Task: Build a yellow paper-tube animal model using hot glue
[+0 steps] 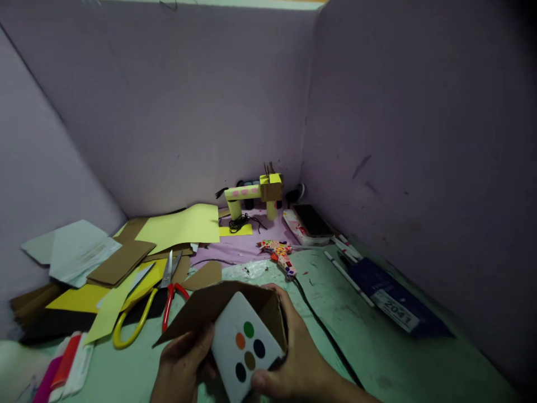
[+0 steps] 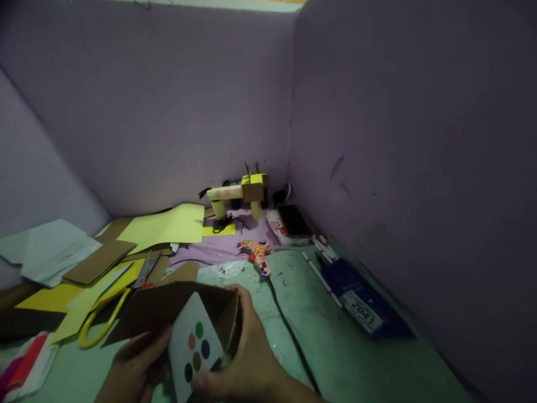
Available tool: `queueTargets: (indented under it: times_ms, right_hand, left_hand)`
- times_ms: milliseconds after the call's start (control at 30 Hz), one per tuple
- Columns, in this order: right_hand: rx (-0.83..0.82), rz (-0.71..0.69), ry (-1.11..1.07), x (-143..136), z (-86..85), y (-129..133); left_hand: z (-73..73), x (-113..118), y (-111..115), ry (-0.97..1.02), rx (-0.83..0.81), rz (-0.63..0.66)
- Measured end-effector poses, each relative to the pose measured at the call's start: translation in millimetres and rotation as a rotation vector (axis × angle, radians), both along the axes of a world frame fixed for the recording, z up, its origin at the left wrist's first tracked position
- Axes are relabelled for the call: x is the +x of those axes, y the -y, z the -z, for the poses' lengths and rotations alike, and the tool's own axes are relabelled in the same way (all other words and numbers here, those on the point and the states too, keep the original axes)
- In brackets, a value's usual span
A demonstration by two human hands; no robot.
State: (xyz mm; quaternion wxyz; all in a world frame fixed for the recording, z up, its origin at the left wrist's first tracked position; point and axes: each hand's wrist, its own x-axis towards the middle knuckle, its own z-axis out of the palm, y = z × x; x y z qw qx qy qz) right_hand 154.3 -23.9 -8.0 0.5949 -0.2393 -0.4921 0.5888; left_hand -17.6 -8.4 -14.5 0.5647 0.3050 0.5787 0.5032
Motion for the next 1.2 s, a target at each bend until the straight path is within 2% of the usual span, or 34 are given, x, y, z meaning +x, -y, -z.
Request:
queueTargets:
  times_ms: [133,233,367,600,900,1033,1200]
  right_hand:
    - [-0.053,-0.036,-0.053,2,1.9,-4]
    - [-0.092,-0.036,-0.05,2,4.5,-6]
    - [-0.163,-0.044,-0.08,1,6.8,-6]
    - [-0.24,0.056,-0.143,1,4.9,-7]
    - [-0.253,0.134,-0.096,1,10.5,-5]
    - [-0.236,0.09,-0.072,1,10.1,-4]
    - [-0.242,0.038,-0.064,0,2.5,0]
  left_hand:
    - [2.9,-4,1,-0.214,0.078,0.072]
    - [5.3,-4,3,-0.265,0.093,0.071]
    - [5.5,-2,3,-0.207,0.104,0.005]
    - [-5.6,-4,-2,-0.135,0.156,0.098]
    - [-21.8,-15,-4,-0.091,0.212,0.043]
    - [-18.4,-8,2,-0.097,0.263,0.016]
    - [-16.5,1,8,-0.083,0.239,0.041]
